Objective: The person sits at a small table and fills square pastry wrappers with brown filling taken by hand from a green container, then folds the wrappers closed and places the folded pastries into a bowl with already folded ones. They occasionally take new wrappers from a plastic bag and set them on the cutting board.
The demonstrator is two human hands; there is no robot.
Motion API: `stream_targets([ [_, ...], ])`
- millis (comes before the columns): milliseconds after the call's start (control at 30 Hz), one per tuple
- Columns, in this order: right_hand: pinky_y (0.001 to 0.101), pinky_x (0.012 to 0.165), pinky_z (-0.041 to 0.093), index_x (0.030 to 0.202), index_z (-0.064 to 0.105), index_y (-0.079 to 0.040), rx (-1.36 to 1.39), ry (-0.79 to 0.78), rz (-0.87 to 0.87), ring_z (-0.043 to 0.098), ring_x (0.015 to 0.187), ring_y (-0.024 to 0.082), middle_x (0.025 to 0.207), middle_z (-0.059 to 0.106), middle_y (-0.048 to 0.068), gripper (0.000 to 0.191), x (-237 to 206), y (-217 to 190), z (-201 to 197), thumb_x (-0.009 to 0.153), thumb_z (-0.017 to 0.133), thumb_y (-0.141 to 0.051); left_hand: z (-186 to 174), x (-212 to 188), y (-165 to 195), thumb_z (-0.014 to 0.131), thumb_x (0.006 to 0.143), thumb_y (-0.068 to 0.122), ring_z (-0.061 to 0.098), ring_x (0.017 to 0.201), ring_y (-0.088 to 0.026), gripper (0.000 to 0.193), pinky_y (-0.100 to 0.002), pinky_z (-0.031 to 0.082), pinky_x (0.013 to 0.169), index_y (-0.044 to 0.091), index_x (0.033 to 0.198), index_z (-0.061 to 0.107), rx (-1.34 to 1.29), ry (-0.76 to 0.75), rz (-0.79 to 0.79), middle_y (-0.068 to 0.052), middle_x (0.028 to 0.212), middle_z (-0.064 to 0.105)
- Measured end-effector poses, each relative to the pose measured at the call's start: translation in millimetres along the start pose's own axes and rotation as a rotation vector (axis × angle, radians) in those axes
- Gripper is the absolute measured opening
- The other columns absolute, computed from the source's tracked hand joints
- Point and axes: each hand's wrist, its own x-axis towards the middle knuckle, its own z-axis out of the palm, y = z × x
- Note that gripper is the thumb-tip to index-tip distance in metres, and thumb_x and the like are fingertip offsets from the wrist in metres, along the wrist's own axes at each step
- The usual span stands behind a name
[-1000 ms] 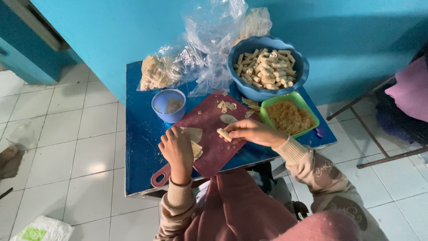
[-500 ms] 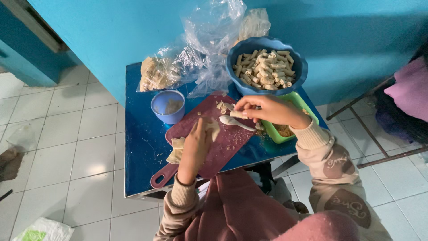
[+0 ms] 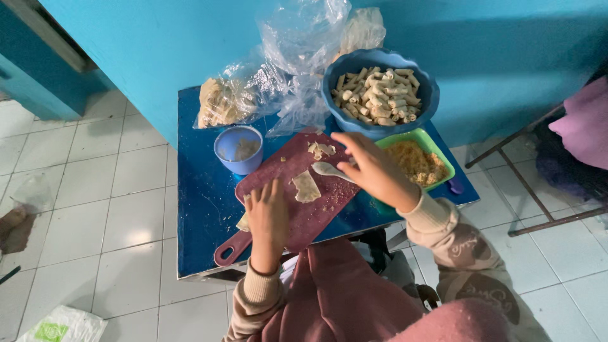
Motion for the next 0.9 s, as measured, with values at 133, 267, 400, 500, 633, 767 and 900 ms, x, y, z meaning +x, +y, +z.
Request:
stream_targets([
  [133,0.0442,0.096,0.048,0.111,0.063,-0.014,-0.235,-0.024,-0.108,0.059,0.108,0.034,0.105,0.063,0.006,0.022,-16.0,2.7,51.8,0.091,0.072,-0.016,-14.3,-13.9,-29.1,0.061,0.092,0.012,0.063,0.104,-0.034,0.031,-0.047,0.049,0.085,0.007,0.122,0.063,0.159,0.12,-0.136,-0.012,0.114,0.069],
  [267,0.0478,0.085,0.044,0.093,0.062,-0.01,-0.412,0.071,-0.053,0.054,0.096,0.033,0.095,0.06,0.008,0.021,-24.8,2.2,94.2,0.087,0.076,-0.025,-21.3,-20.0,-47.5,0.063,0.097,0.016,0.062,0.1,-0.036,0.015,-0.045,0.05,0.083,0.007,0.109,0.065,-0.037,0.068,-0.167,-0.013,0.106,0.067],
  [400,0.0472,0.08,0.043,0.092,0.06,-0.009,-0.36,0.092,-0.01,0.055,0.095,0.033,0.094,0.059,0.008,0.022,-23.6,0.9,112.0,0.087,0.076,-0.024,-22.4,-22.6,-43.3,0.067,0.093,0.018,0.061,0.096,-0.037,0.015,-0.047,0.049,0.082,0.004,0.099,0.064,-0.125,0.072,-0.155,-0.014,0.104,0.066],
  [500,0.0469,0.08,0.043,0.09,0.059,-0.011,-0.293,0.09,0.022,0.056,0.096,0.033,0.094,0.06,0.007,0.021,-22.1,-0.6,113.0,0.088,0.077,-0.022,-26.4,-20.9,-38.3,0.066,0.093,0.015,0.06,0.093,-0.037,0.015,-0.047,0.048,0.081,0.004,0.101,0.063,-0.162,0.079,-0.125,-0.015,0.1,0.064],
  [633,0.0472,0.08,0.044,0.099,0.061,-0.007,-0.192,0.143,-0.027,0.059,0.101,0.034,0.099,0.063,0.008,0.021,-21.1,-5.6,108.5,0.083,0.074,-0.011,-29.4,-18.8,-28.8,0.065,0.095,0.011,0.057,0.093,-0.039,0.012,-0.048,0.047,0.082,0.002,0.101,0.06,-0.239,0.125,-0.115,-0.018,0.1,0.061],
  [767,0.0422,0.08,0.05,0.098,0.058,-0.005,-0.007,0.095,0.016,0.063,0.094,0.032,0.095,0.063,0.009,0.018,-15.1,-8.3,100.7,0.089,0.073,-0.005,-32.0,-15.4,-26.5,0.063,0.095,0.009,0.054,0.093,-0.041,0.016,-0.048,0.046,0.082,0.0,0.108,0.06,-0.322,0.166,-0.07,-0.02,0.104,0.061],
  [900,0.0339,0.074,0.053,0.105,0.058,-0.004,0.284,0.044,0.099,0.07,0.089,0.024,0.096,0.065,0.009,0.018,-14.9,-11.2,94.4,0.091,0.068,0.001,-35.8,-14.3,-28.4,0.063,0.097,0.008,0.054,0.092,-0.041,0.014,-0.047,0.046,0.082,0.004,0.11,0.063,-0.406,0.132,-0.08,-0.018,0.102,0.064],
])
